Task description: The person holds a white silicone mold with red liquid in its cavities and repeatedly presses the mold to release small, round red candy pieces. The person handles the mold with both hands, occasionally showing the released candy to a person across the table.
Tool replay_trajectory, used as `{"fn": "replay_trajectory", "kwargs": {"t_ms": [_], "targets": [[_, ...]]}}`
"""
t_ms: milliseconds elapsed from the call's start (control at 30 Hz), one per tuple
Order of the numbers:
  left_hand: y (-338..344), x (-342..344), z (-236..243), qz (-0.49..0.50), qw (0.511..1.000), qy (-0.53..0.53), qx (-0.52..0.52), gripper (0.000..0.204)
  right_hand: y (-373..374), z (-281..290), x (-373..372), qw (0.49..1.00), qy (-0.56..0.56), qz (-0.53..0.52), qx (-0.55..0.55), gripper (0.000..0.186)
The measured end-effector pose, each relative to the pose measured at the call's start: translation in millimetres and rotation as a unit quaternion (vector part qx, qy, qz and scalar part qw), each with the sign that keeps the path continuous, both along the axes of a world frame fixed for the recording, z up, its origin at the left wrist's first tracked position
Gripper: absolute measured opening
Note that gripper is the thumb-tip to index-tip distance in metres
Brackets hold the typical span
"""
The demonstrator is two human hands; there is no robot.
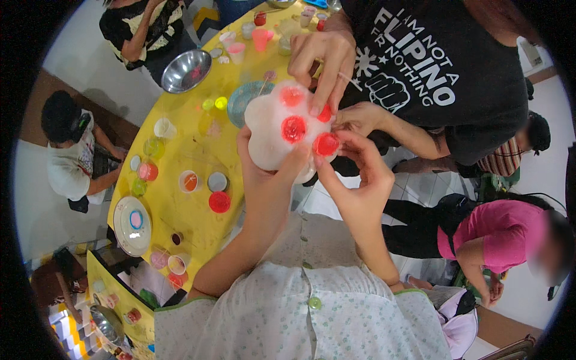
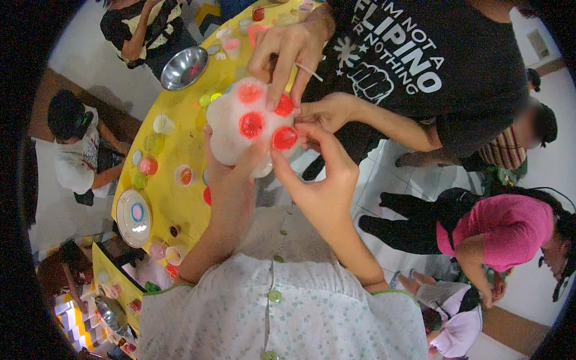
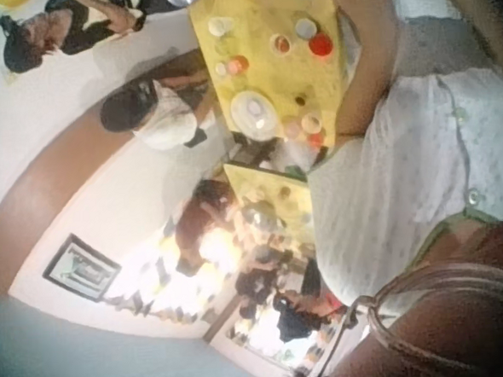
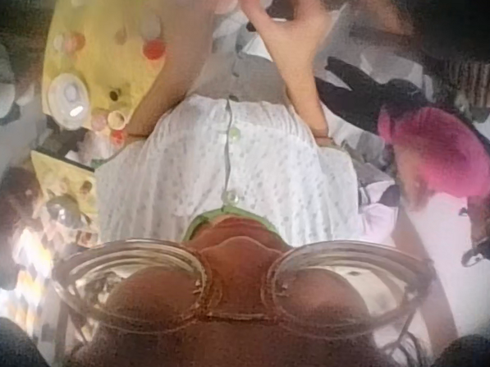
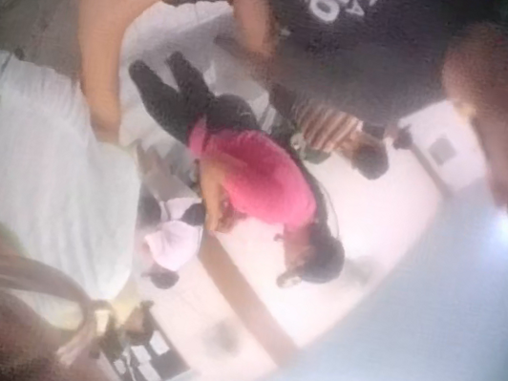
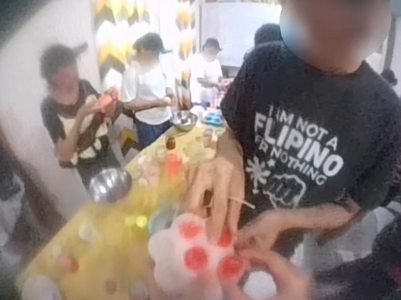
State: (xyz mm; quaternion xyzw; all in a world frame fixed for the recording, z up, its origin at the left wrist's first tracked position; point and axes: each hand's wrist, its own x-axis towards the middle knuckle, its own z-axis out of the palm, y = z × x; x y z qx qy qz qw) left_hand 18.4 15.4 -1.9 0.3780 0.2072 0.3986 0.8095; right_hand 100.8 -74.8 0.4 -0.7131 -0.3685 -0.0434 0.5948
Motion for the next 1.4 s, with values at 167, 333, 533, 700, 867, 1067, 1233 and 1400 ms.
{"fn": "replay_trajectory", "kwargs": {"t_ms": [167, 333, 533, 700, 867, 1067, 1233, 1400], "targets": [[2, 0, 0, -0.006, 1.000, 0.016, -0.022, 0.069, -9, 9, -1, 0.999, 0.008, 0.029, 0.016, 0.039], [6, -3, -4, -0.024, 0.998, 0.020, -0.048, 0.065, -18, 28, 9, 0.999, -0.001, 0.050, -0.008, 0.024], [24, -14, -5, -0.095, 0.988, 0.036, -0.115, 0.051, -23, 46, 30, 0.936, -0.169, 0.051, -0.305, 0.037], [37, -20, -4, -0.139, 0.981, 0.030, -0.130, 0.045, -27, 51, 34, 0.920, -0.203, 0.077, -0.327, 0.042], [52, -25, -7, -0.169, 0.974, 0.012, -0.148, 0.045, -25, 51, 32, 0.926, -0.220, 0.110, -0.288, 0.042], [51, -23, 5, -0.154, 0.976, 0.041, -0.150, 0.046, -17, 45, 31, 0.944, -0.177, 0.097, -0.261, 0.042], [53, -24, 1, -0.168, 0.976, 0.025, -0.138, 0.045, -19, 44, 32, 0.941, -0.211, 0.106, -0.243, 0.040], [48, -25, 3, -0.157, 0.976, 0.030, -0.147, 0.046, -33, 56, 27, 0.942, -0.156, 0.108, -0.276, 0.037]]}}
